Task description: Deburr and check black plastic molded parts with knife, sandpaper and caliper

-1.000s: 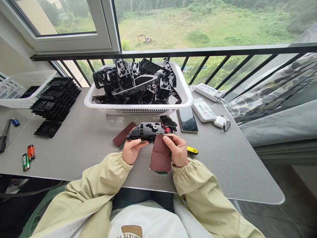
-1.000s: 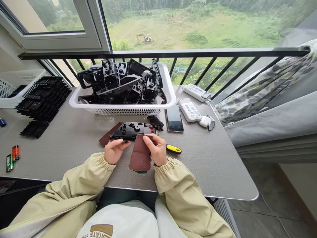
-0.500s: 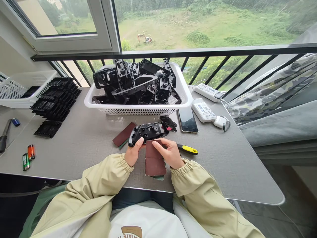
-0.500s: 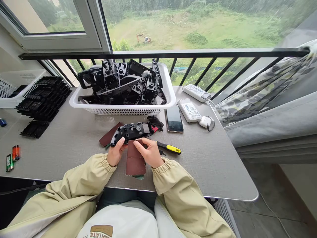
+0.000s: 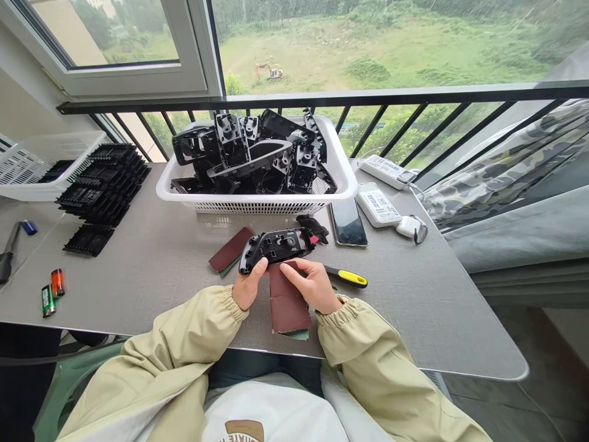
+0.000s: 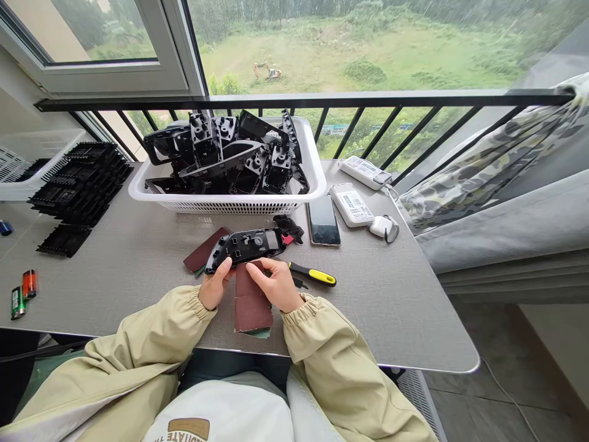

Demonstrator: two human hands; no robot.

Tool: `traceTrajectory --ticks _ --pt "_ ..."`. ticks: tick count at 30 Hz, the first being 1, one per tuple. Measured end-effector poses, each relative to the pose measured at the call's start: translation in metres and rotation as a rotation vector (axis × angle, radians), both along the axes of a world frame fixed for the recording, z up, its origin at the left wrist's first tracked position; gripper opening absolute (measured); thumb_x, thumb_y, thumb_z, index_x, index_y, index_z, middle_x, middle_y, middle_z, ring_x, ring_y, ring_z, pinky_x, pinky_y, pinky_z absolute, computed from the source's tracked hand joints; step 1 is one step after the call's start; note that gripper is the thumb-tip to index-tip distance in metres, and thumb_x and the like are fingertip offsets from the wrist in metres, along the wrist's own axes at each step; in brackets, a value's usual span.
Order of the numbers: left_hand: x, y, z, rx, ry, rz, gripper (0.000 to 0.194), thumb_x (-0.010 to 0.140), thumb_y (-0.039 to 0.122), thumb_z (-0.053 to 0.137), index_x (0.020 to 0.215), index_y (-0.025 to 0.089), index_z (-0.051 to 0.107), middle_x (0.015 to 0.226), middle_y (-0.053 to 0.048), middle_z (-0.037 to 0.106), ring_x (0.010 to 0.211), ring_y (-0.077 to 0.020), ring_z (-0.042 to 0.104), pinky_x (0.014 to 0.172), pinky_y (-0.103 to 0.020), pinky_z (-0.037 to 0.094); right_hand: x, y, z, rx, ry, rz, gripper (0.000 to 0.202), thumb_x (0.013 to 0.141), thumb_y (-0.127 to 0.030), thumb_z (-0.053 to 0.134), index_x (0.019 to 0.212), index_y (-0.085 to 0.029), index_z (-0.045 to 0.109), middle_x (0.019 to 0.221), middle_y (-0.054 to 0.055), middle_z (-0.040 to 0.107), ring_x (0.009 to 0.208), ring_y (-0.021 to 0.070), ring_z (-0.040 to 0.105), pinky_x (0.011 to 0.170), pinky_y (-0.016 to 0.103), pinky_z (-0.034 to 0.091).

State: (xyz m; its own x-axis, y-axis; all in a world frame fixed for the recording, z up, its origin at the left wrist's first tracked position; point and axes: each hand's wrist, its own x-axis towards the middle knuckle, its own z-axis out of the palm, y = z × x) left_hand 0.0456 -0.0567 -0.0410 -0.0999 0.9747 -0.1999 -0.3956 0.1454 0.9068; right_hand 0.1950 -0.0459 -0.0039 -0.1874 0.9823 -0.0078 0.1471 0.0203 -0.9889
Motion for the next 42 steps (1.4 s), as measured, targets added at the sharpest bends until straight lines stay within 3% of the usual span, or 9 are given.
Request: traceTrajectory --ticks 4,10,13,19,24,28,32,38,42 --pt "0.002 0.005 0.011 -0.002 -0.067 0.025 0.04 0.065 0.054 0.074 0.091 0.023 0.072 0.092 -0.005 0.076 0.085 -0.0256 0.071 0.072 -0.039 0.061 0.005 0.002 0.002 -0.018 0.023 -0.021 0.029 0.073 -0.043 0.063 0.061 -0.017 0.067 0.057 0.001 0.06 0.056 0.0138 0.047 0.053 0.027 0.039" --pt "-0.001 0.015 0.026 -0.083 -0.203 0.073 0.041 0.062 0.055 0.072 0.069 0.015 0.07 0.061 -0.003 0.071 0.055 -0.0178 0.068 0.056 -0.029 0.058 0.016 0.009 0.005 -0.113 0.27 -0.336 0.031 0.067 -0.048 0.068 0.061 -0.018 0.063 0.056 -0.001 0.052 0.053 0.0112 0.041 0.051 0.025 0.035" --pt "-0.003 0.015 0.026 -0.095 -0.236 0.051 0.041 0.059 0.056 0.075 0.064 0.015 0.07 0.058 -0.004 0.07 0.052 -0.0175 0.067 0.052 -0.027 0.057 0.016 0.009 0.006 -0.137 0.333 -0.377 0.032 0.065 -0.048 0.069 0.061 -0.018 0.062 0.055 -0.002 0.05 0.052 0.0105 0.039 0.049 0.024 0.034" --pt "0.0 0.009 0.02 -0.051 -0.047 -0.016 0.033 0.052 0.036 0.086 0.073 0.016 0.071 0.068 -0.003 0.073 0.06 -0.0186 0.069 0.06 -0.031 0.06 0.011 0.002 0.0 -0.08 0.246 -0.256 0.032 0.069 -0.049 0.068 0.063 -0.018 0.066 0.061 0.001 0.061 0.058 0.0143 0.05 0.055 0.027 0.041" --pt "0.0 0.008 0.015 -0.019 -0.028 -0.152 0.03 0.061 0.039 0.081 0.082 0.018 0.074 0.082 -0.005 0.076 0.075 -0.0232 0.071 0.073 -0.04 0.06 0.007 -0.001 -0.003 -0.018 0.178 -0.128 0.026 0.069 -0.046 0.069 0.07 -0.02 0.073 0.076 0.005 0.072 0.073 0.0222 0.062 0.067 0.033 0.048" --pt "-0.002 0.008 0.006 0.013 -0.01 -0.233 0.028 0.069 0.041 0.075 0.089 0.022 0.076 0.093 -0.005 0.076 0.098 -0.028 0.069 0.091 -0.046 0.055 0.006 0.0 0.0 -0.012 0.128 -0.113 0.025 0.07 -0.043 0.067 0.066 -0.019 0.07 0.067 0.003 0.068 0.063 0.0181 0.057 0.059 0.03 0.045" --pt "-0.004 0.007 0.001 0.04 0.068 -0.124 0.028 0.071 0.044 0.072 0.091 0.024 0.075 0.088 -0.004 0.076 0.101 -0.0295 0.068 0.094 -0.05 0.053 0.006 0.002 0.001 0.021 0.056 -0.115 0.028 0.072 -0.043 0.064 0.06 -0.017 0.066 0.057 0.001 0.059 0.055 0.0143 0.048 0.052 0.027 0.039" --pt "-0.005 0.003 0.016 0.109 0.254 -0.145 0.03 0.068 0.046 0.075 0.092 0.027 0.076 0.102 -0.003 0.075 0.117 -0.0278 0.06 0.116 -0.046 0.032 0.002 0.001 0.002 0.047 0.009 -0.079 0.029 0.075 -0.041 0.06 0.059 -0.017 0.063 0.054 0.0 0.053 0.054 0.0128 0.043 0.051 0.026 0.036" --pt "-0.006 0.001 0.02 0.147 0.338 -0.181 0.035 0.071 0.051 0.071 0.098 0.028 0.075 0.116 -0.001 0.071 0.125 -0.0267 0.054 0.119 -0.045 0.023 0.002 0.001 0.002 0.026 -0.036 -0.061 0.03 0.075 -0.041 0.058 0.057 -0.017 0.061 0.053 0.0 0.051 0.053 0.012 0.04 0.05 0.025 0.034"
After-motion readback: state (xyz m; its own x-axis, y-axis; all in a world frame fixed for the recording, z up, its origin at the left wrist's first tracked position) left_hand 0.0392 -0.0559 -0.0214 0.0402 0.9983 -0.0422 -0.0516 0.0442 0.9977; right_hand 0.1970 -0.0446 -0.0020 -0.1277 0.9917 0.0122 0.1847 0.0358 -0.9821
